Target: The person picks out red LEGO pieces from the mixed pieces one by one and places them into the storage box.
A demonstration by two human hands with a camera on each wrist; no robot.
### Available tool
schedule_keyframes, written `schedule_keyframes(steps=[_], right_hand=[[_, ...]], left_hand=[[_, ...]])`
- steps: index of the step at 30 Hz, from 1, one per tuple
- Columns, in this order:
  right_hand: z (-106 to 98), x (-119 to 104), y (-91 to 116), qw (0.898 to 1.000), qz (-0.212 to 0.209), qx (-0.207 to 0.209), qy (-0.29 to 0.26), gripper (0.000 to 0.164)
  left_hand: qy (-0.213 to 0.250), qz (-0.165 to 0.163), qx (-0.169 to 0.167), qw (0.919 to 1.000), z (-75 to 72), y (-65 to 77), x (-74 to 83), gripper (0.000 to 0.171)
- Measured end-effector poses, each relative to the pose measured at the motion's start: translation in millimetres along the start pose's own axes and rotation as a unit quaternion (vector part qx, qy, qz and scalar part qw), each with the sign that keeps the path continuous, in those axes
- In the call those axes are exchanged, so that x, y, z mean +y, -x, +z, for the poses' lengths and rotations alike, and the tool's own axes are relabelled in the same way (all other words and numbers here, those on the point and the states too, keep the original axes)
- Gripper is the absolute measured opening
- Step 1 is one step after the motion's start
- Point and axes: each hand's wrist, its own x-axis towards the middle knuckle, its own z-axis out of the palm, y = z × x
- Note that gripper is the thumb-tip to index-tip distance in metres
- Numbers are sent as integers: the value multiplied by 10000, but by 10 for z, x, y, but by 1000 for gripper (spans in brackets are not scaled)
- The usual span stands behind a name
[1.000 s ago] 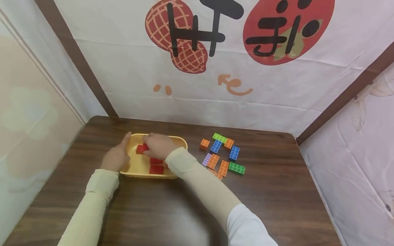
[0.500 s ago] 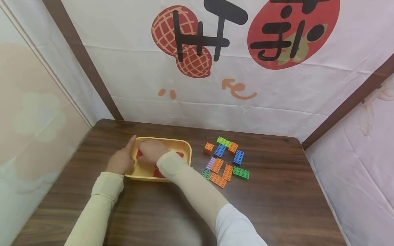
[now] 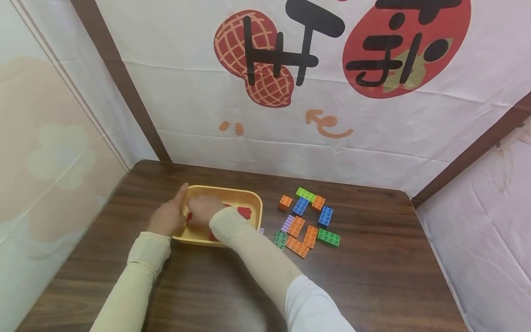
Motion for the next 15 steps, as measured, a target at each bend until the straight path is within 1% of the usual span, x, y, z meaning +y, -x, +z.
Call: schedule_keyframes(steps=[3,6,10,15], right_hand=[[82,-6,-11,9997,-83,27,214,13],[129,-14,-2,9995,-141,29,268,14],[94,-38,32,9992,-185,10,355,18],[42,-69,81,9985,-281,-34,478,23]], left_hand=[[-3,34,15,10000,-8,12,25,91],[-23,111,53,9999,-17,19,38,89],[-81,184,127,9997,-18,8,28,86],[-52,72,60,9999,-15,-16,15,91]])
